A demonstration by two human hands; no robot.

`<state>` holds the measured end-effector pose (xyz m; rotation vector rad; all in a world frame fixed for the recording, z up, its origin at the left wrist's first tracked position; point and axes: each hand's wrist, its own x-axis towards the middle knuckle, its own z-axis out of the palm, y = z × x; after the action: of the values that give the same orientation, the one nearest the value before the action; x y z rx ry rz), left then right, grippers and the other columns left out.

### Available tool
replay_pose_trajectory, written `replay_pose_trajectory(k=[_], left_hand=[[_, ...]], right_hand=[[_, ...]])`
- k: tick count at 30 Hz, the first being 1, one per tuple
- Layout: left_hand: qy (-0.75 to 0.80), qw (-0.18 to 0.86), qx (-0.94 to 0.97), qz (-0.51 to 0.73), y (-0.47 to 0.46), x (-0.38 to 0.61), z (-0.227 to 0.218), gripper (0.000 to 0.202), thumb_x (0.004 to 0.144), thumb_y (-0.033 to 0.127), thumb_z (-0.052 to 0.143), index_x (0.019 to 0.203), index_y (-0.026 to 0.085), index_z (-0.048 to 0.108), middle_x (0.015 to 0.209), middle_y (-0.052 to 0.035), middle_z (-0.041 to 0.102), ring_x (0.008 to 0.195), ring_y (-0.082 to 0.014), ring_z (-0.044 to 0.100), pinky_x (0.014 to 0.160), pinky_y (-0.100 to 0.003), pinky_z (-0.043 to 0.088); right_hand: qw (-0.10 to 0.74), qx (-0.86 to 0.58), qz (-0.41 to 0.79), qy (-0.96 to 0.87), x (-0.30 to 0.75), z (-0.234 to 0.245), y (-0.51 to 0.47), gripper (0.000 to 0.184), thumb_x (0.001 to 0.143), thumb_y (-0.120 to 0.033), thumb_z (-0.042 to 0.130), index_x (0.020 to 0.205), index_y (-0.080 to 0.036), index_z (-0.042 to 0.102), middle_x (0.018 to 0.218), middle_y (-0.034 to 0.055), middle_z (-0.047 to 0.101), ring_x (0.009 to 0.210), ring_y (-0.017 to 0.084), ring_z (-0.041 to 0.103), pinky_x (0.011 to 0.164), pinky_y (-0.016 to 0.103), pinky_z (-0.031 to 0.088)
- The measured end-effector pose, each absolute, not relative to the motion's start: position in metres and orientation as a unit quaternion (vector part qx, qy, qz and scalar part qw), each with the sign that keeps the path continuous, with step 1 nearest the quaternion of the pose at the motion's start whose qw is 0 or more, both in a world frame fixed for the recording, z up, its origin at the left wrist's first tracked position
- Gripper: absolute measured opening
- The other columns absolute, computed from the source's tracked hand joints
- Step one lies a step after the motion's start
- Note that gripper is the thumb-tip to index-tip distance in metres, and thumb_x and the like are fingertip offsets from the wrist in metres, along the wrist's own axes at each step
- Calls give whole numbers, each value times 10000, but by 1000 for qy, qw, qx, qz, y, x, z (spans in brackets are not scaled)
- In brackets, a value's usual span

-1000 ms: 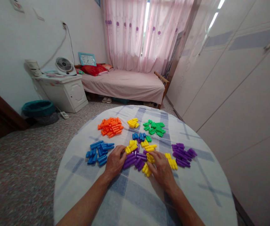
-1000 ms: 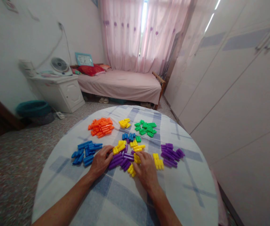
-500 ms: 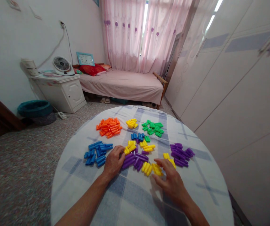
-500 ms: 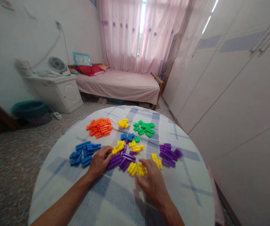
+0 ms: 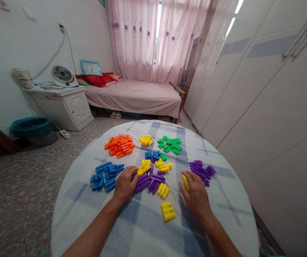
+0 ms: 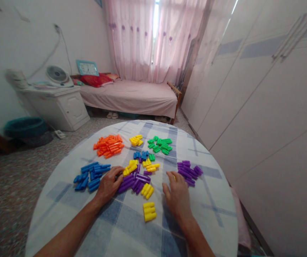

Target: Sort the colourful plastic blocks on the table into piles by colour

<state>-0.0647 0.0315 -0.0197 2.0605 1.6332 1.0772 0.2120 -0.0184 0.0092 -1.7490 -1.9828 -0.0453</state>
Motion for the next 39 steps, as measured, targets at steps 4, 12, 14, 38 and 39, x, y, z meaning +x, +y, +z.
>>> replay_pose_trajectory(k=[4,12,14,38,39], left_hand=[[566,156,716,378,31,-64,-18,221,833,214,435,985,207,596,1057,-58,616,992,-195,580,880,-346,459],[568,162,714,376,31,-63,-17,220,826,207,445,984,199,597,1051,-56,616,982,-185,579,875,-327,457],[567,163,715,374,31,-63,-16,223,830,206,437,984,199,598,1050,-56,616,986,-186,578,879,-330,455],[572,165,714,369,32,-64,-18,230,830,219,445,988,205,610,1066,-59,622,999,-193,584,883,-340,463],[571,165,714,371,31,-64,-17,227,828,218,447,986,204,609,1061,-57,623,991,-190,585,874,-335,466]], right_hand=[[192,-658,-51,-726,223,-3,1,377,837,-272,490,1200,-179,538,1232,122,540,1151,273,460,901,430,396],[193,-653,-14,-732,216,-4,-22,251,847,-286,477,1045,-196,601,1043,87,595,985,230,544,835,393,412],[202,-630,5,-750,216,-6,-31,264,841,-285,488,1070,-200,591,1083,85,586,1020,227,536,860,390,413],[364,-626,165,-670,245,-12,-16,293,853,-354,448,1021,-191,623,1109,87,627,1068,212,567,951,397,440],[364,-624,157,-674,245,-11,-12,291,848,-351,455,1025,-190,620,1112,87,622,1073,212,561,953,398,433]])
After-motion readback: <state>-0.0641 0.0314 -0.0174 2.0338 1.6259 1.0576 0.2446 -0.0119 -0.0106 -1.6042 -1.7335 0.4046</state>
